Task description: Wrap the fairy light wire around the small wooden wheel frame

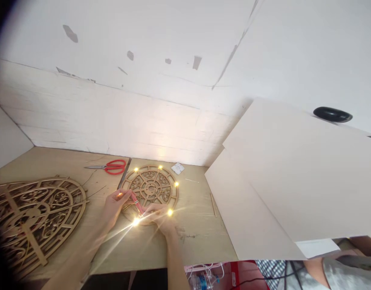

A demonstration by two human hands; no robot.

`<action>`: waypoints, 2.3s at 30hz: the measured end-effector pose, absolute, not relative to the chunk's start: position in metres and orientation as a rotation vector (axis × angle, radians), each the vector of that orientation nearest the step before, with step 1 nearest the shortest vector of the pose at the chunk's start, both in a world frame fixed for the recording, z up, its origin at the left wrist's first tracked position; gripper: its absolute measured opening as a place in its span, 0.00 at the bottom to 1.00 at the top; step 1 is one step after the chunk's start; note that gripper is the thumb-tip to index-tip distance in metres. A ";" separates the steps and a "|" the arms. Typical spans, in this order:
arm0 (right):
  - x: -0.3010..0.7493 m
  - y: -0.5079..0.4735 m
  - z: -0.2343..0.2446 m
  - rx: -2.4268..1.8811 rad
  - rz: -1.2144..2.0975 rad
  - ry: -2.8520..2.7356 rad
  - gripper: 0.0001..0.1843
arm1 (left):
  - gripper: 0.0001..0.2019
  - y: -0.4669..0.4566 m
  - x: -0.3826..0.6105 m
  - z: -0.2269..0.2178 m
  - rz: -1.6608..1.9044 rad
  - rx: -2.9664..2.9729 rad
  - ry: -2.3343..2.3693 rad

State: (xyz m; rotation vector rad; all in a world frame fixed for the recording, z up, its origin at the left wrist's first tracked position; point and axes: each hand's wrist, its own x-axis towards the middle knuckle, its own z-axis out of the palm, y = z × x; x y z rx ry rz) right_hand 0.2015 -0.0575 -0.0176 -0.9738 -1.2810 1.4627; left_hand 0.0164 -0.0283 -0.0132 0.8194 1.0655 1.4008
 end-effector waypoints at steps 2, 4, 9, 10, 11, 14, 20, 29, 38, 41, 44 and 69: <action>0.202 -0.057 -0.018 -0.981 1.442 -1.306 0.09 | 0.21 -0.028 0.016 -0.013 1.396 0.833 1.075; 0.202 -0.056 -0.022 -0.978 1.453 -1.282 0.09 | 0.22 -0.027 0.015 -0.013 1.377 0.840 1.094; 0.201 -0.052 -0.032 -0.939 1.560 -1.157 0.15 | 0.25 -0.026 0.013 -0.013 1.335 0.802 1.086; 0.201 -0.052 -0.032 -0.941 1.565 -1.154 0.15 | 0.25 -0.025 0.013 -0.013 1.334 0.796 1.082; 0.201 -0.052 -0.032 -0.943 1.565 -1.155 0.15 | 0.25 -0.025 0.013 -0.013 1.336 0.789 1.082; 0.200 -0.053 -0.027 -0.945 1.560 -1.168 0.15 | 0.25 -0.026 0.013 -0.013 1.343 0.791 1.095; 0.200 -0.058 -0.017 -1.025 1.412 -1.313 0.09 | 0.23 -0.026 0.014 -0.014 1.352 0.826 1.134; 0.197 -0.054 -0.027 -0.923 1.548 -1.160 0.14 | 0.23 -0.025 0.010 -0.016 1.355 0.804 1.081; 0.198 -0.056 -0.029 -0.970 1.508 -1.194 0.13 | 0.21 -0.026 0.010 -0.021 1.364 0.826 1.079; 0.197 -0.058 -0.027 -1.027 1.440 -1.249 0.07 | 0.20 -0.027 0.011 -0.017 1.340 0.849 1.079; 0.195 -0.058 -0.026 -1.006 1.431 -1.219 0.06 | 0.21 -0.027 0.010 -0.014 1.326 0.852 1.095; 0.195 -0.058 -0.025 -0.982 1.550 -1.100 0.11 | 0.22 -0.028 0.011 -0.016 1.335 0.804 1.104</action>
